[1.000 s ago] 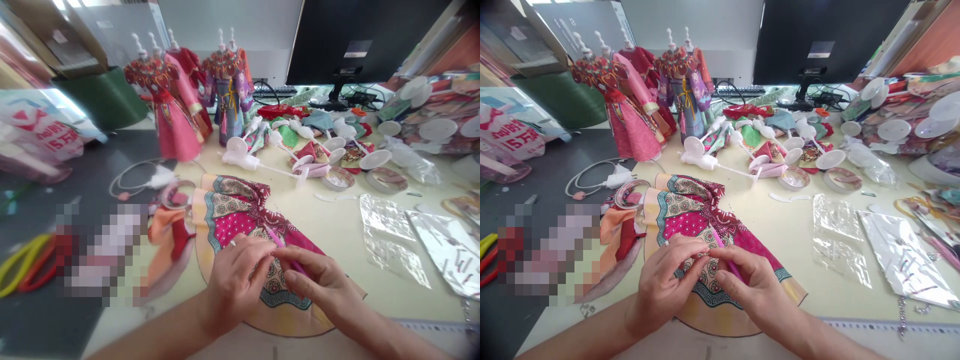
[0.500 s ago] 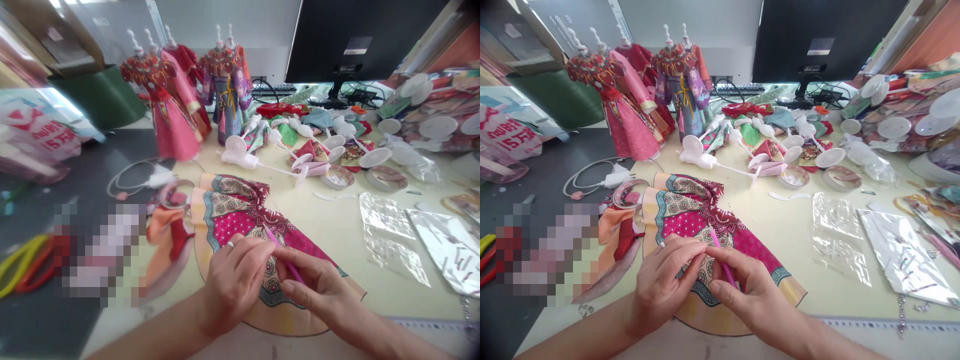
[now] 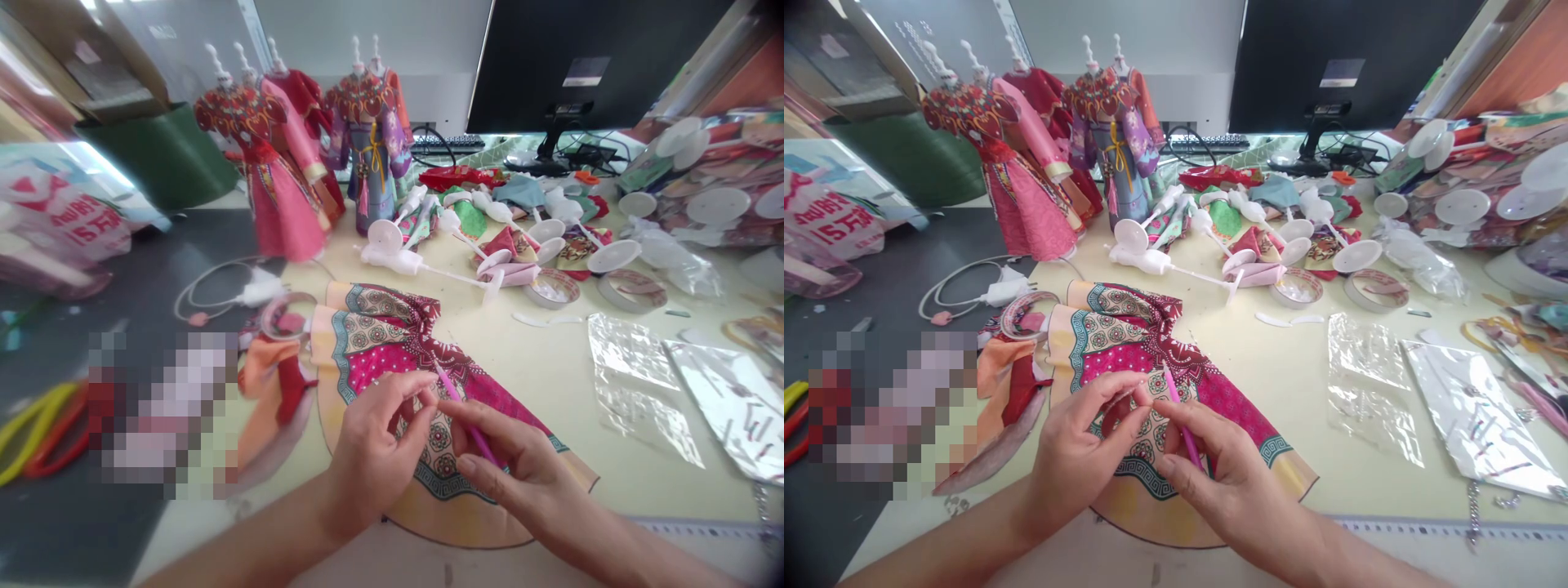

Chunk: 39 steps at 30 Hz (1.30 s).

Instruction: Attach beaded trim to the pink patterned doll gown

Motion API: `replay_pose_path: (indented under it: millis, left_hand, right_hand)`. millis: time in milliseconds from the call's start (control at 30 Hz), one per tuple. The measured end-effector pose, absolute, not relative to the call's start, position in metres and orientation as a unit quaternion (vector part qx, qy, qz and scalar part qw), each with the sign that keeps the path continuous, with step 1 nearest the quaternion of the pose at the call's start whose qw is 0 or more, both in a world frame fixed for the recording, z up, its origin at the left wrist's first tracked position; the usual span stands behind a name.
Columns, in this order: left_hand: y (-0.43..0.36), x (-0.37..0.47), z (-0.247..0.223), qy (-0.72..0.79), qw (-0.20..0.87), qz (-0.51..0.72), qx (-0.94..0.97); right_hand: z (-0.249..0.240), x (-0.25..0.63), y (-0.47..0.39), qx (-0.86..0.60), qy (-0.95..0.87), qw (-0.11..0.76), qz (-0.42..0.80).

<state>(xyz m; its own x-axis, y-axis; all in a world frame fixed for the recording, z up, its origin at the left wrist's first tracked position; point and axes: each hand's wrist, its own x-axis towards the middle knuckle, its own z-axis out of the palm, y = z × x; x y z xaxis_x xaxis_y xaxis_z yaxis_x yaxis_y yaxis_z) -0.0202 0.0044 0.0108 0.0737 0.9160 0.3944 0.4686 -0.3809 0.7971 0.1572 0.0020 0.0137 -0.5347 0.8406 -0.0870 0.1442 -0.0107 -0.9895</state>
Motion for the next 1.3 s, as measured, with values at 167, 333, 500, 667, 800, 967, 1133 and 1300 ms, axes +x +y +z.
replay_pose_path:
  millis: [167,333,500,667,800,967,1133,1300]
  left_hand:
    - [0.008,-0.020,0.017,0.529,0.420,0.458,0.578]
    - [0.015,-0.023,0.020,0.522,0.554,0.454,0.464]
    - [0.018,-0.025,0.020,0.494,0.622,0.457,0.399]
    - [0.018,-0.026,0.022,0.459,0.702,0.435,0.327]
    - [0.019,-0.027,0.022,0.441,0.726,0.438,0.294]
    - [0.020,-0.028,0.019,0.411,0.740,0.460,0.269]
    - [0.021,-0.028,0.018,0.407,0.743,0.463,0.261]
    - [0.023,-0.027,0.018,0.402,0.749,0.460,0.256]
  right_hand:
    - [0.015,0.159,-0.001,-0.388,-0.662,0.282,0.575]
    - [0.011,0.158,-0.003,-0.376,-0.715,0.316,0.498]
    - [0.009,0.159,0.000,-0.363,-0.737,0.348,0.451]
    - [0.007,0.166,0.001,-0.377,-0.771,0.341,0.384]
    - [0.011,0.172,0.000,-0.332,-0.809,0.372,0.311]
    - [0.016,0.177,-0.004,-0.278,-0.847,0.397,0.221]
    - [0.016,0.175,-0.003,-0.256,-0.863,0.385,0.203]
    - [0.013,0.173,-0.002,-0.245,-0.867,0.376,0.217]
